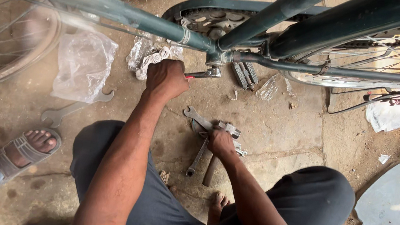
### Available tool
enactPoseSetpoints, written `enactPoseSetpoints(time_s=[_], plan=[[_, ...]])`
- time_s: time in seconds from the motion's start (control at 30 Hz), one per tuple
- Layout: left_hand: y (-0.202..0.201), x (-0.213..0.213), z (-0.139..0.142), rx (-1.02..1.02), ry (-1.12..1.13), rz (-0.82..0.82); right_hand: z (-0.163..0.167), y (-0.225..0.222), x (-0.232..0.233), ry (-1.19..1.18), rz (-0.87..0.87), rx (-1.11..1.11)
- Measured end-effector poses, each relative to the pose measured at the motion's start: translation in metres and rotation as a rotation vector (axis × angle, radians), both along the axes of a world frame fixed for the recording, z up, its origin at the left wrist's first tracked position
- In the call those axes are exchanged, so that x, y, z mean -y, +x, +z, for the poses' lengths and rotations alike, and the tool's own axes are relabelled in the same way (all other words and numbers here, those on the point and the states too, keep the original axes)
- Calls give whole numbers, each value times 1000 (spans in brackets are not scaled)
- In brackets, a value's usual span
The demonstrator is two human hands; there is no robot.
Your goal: The person removes a bicycle pedal from the crank arm using a wrench and a hammer. They then install a new pedal onto the crank arm and tighten it.
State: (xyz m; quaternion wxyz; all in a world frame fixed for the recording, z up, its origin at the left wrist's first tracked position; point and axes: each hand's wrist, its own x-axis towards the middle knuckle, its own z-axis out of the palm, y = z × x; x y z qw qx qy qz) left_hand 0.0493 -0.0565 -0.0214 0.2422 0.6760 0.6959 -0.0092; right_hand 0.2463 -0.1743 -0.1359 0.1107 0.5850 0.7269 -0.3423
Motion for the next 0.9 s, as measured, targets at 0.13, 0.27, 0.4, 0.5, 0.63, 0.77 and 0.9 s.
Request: enactPoseSetpoints(time_s=[0.13, 0.27, 0.4, 0.5, 0.63, 0.77, 0.9], plan=[[-4, 3, 37, -101, 22, 43, 0, 13, 13, 65, 37, 126], [-3, 17, 85, -348, 180, -50, -1, 21, 15, -22, -22, 274], [4, 41, 106, -107, 562, -72, -13, 22, 23, 140, 208, 431], [-2, 46, 105, 301, 715, -31, -22, 20, 26, 49, 225, 441], [-5, 44, 99, 1186, 647, 80, -17, 17, 22, 10, 149, 344], [29, 36, 96, 1259, 548, 51, 1, 13, 13, 125, 164, 263], [61, 22, 100, 953, 618, -160, 16, 7, 8, -6, 26, 251]])
